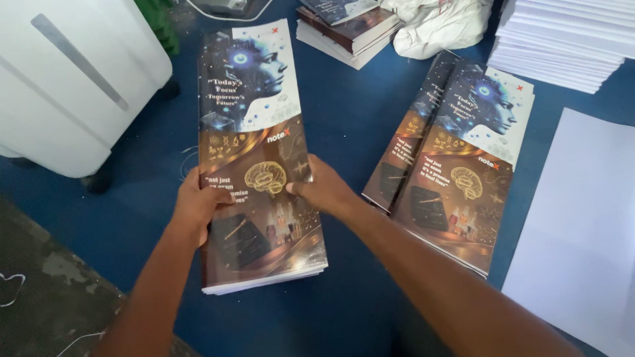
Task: The person assembles notebooks by inserting loose sheets of paper into printed covers. They repeatedly pick up a cover, place a stack of paper inside, and set the completed notebook aside.
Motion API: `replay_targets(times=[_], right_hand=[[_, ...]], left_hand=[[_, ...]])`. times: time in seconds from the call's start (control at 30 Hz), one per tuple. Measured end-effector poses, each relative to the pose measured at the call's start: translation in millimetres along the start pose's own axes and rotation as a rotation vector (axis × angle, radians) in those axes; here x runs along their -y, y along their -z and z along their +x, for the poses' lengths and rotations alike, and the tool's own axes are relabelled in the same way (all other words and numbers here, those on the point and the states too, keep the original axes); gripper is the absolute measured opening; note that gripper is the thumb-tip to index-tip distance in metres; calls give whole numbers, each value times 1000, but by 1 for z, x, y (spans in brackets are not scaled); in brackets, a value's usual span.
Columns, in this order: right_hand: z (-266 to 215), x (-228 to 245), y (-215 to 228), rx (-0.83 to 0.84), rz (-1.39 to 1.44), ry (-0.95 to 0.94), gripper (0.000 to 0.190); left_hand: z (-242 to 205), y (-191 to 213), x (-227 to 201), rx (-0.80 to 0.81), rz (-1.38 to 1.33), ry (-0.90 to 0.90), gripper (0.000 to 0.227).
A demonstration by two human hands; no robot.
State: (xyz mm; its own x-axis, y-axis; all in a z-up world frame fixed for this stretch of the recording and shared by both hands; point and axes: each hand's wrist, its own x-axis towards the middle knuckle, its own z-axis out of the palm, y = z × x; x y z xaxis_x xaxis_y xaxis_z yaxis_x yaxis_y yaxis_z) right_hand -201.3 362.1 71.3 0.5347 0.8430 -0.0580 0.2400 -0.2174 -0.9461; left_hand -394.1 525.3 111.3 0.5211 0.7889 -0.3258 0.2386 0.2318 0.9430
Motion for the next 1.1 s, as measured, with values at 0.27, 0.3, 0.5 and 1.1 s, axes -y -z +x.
replay_targets(times=[0.27,0.3,0.5,1.1], right_hand=[[5,-30,-22,2,-231,-14,65],[4,-33,-21,-2,-222,-31,63],[2,-32,-17,22,-181,-131,54],[9,-18,-26,70,283,-293,80]], left_hand=[[14,9,34,-42,125,-94,65],[13,6,35,-61,136,-89,65],[11,-1,36,-151,268,-49,64],[10,23,44,46,50,231,49]])
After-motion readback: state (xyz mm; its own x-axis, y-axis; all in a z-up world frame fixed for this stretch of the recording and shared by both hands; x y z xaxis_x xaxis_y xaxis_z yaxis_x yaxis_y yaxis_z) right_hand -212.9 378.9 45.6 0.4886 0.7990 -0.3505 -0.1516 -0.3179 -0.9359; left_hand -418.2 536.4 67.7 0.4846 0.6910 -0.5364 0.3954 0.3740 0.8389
